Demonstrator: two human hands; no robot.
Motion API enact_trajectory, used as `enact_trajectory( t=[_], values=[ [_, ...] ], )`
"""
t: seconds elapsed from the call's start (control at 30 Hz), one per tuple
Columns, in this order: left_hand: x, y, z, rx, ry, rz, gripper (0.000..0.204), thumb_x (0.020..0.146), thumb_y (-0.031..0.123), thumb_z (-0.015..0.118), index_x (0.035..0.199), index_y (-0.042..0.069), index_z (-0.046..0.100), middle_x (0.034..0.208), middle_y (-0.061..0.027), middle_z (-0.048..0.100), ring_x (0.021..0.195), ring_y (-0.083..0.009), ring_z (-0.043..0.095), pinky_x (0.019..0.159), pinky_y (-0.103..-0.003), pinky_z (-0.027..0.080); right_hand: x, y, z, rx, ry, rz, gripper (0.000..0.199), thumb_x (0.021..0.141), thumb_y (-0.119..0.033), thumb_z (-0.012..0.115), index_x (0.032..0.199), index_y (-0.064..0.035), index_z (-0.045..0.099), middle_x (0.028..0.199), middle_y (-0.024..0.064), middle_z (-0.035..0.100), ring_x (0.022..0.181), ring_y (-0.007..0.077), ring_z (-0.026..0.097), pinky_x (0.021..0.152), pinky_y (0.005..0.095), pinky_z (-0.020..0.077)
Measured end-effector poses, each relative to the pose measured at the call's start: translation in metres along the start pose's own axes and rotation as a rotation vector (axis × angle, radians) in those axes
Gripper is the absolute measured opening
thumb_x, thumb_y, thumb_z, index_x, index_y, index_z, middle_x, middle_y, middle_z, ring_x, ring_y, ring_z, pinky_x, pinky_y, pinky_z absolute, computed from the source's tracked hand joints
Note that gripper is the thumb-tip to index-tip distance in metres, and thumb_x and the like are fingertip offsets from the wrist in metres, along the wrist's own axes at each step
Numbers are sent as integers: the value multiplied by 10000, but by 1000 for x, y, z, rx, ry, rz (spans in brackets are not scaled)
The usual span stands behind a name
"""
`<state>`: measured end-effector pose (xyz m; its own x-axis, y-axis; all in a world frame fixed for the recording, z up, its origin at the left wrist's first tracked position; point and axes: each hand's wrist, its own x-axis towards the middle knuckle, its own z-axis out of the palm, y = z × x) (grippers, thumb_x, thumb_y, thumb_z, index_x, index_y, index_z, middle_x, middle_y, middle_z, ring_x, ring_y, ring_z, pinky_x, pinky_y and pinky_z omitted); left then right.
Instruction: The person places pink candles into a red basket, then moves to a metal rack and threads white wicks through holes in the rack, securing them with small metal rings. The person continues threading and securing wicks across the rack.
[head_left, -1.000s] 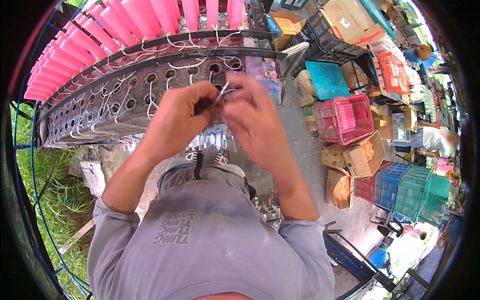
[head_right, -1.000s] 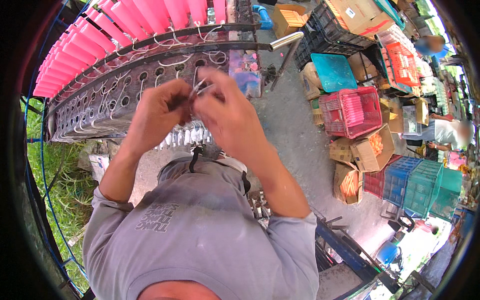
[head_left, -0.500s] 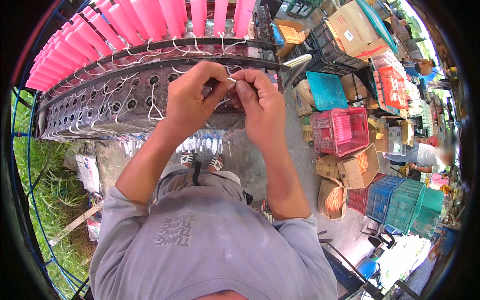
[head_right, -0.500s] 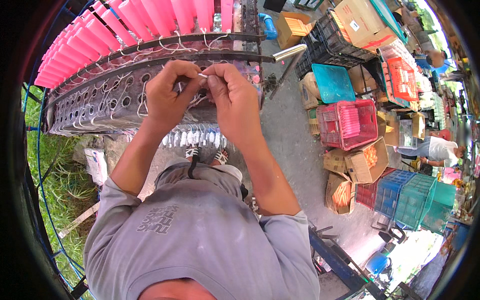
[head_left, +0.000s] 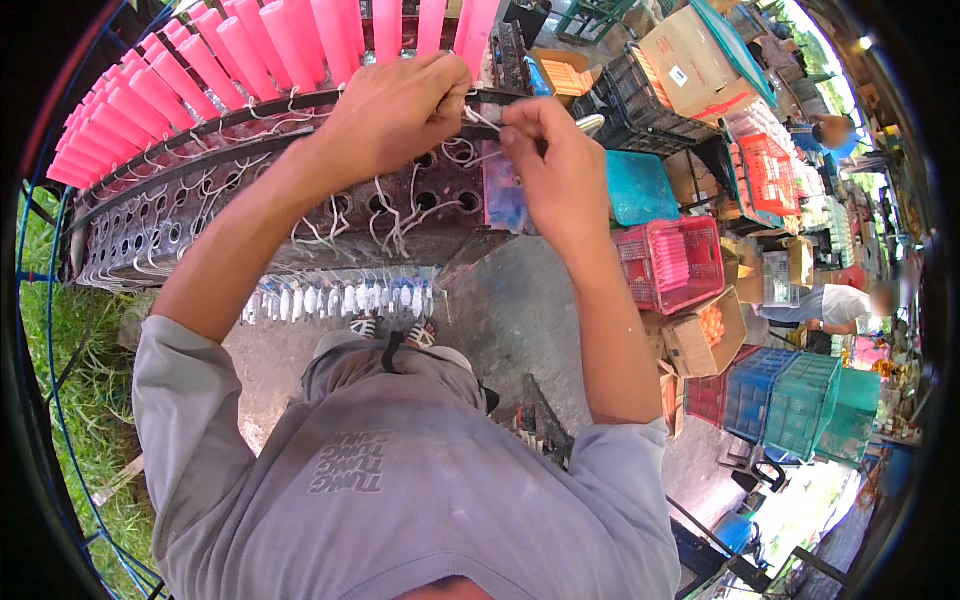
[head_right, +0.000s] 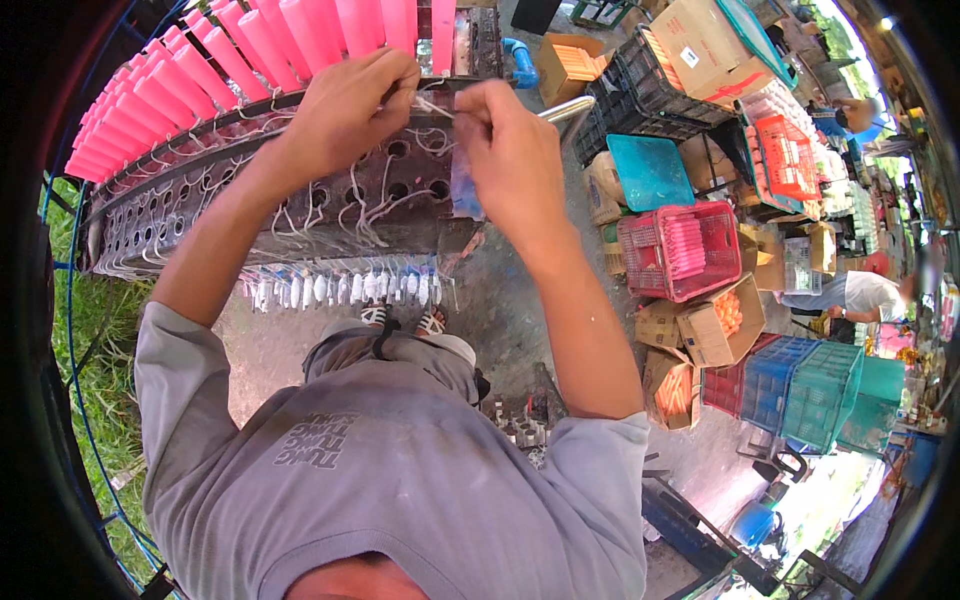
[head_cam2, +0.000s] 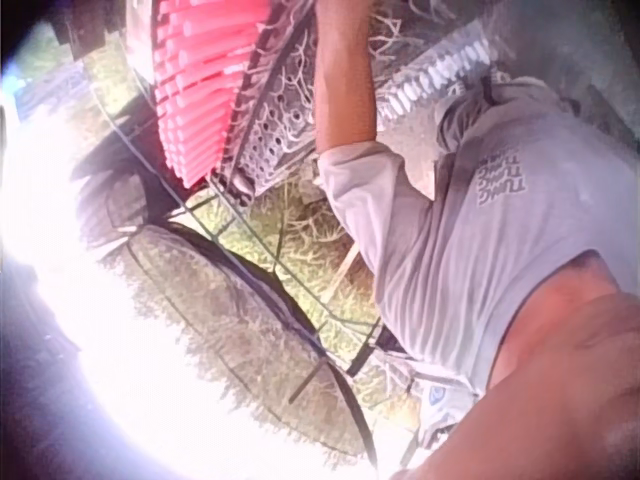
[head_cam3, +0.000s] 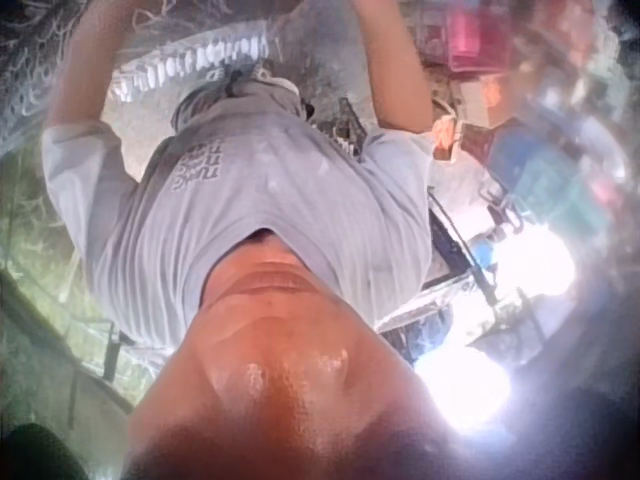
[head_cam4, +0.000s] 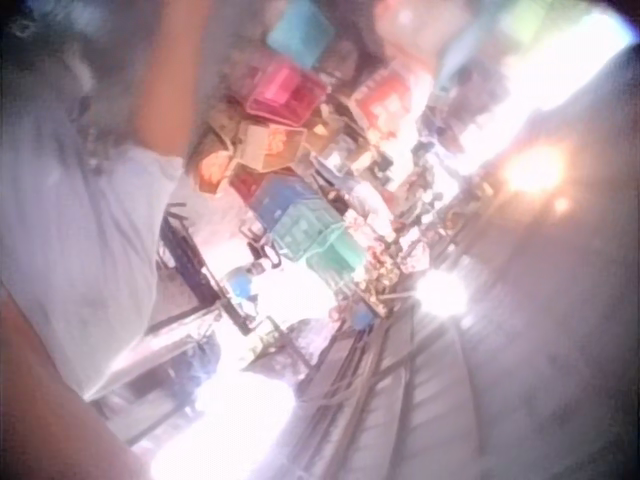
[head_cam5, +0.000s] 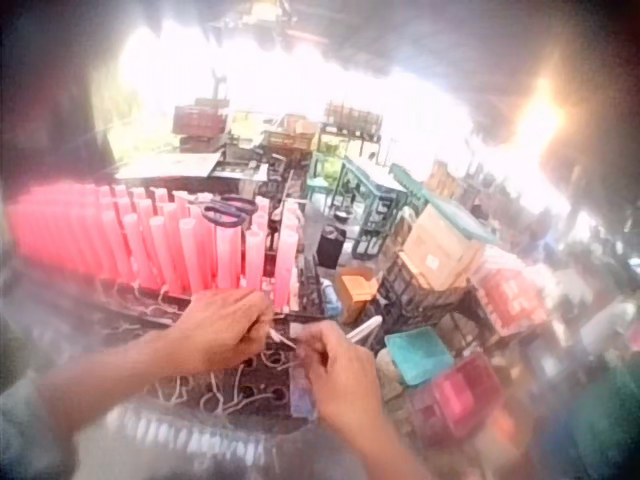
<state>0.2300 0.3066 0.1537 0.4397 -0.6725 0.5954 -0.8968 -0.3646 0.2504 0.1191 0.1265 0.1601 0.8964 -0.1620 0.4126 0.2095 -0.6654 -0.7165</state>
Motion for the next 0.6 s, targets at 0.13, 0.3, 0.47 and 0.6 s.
enact_trajectory(
  t=[0.13,0.3,0.47,0.6],
  values=[
    [16,-14,17,203,-117,24,156,923,218,554,966,69,578,838,-156,646,830,-393,655,713,-526,502,-4,14,6,-387,-186,-210,164,904,-91,624,1046,-48,695,925,169,694,880,362,683,768,481,542],
    [19,5,-1,175,-402,-230,131,908,158,576,1005,80,613,917,-154,661,890,-390,664,743,-515,515,-7,6,15,-557,-360,-469,201,878,-114,589,1027,-80,719,992,141,677,1006,334,654,840,465,544],
    [-40,-6,-23,-191,-383,135,233,881,37,614,1106,82,656,1056,-164,645,983,-397,655,810,-500,523,-14,-3,-3,-428,-313,-368,142,864,-157,661,966,-86,731,959,127,675,1002,322,657,828,445,535],
    [-60,-22,-14,-109,-623,92,245,885,31,630,1122,84,661,1072,-168,643,995,-398,654,836,-486,522,-23,-31,16,-361,-322,-111,166,854,-233,731,950,-97,729,893,106,690,916,331,677,788,451,538]
  ],
)
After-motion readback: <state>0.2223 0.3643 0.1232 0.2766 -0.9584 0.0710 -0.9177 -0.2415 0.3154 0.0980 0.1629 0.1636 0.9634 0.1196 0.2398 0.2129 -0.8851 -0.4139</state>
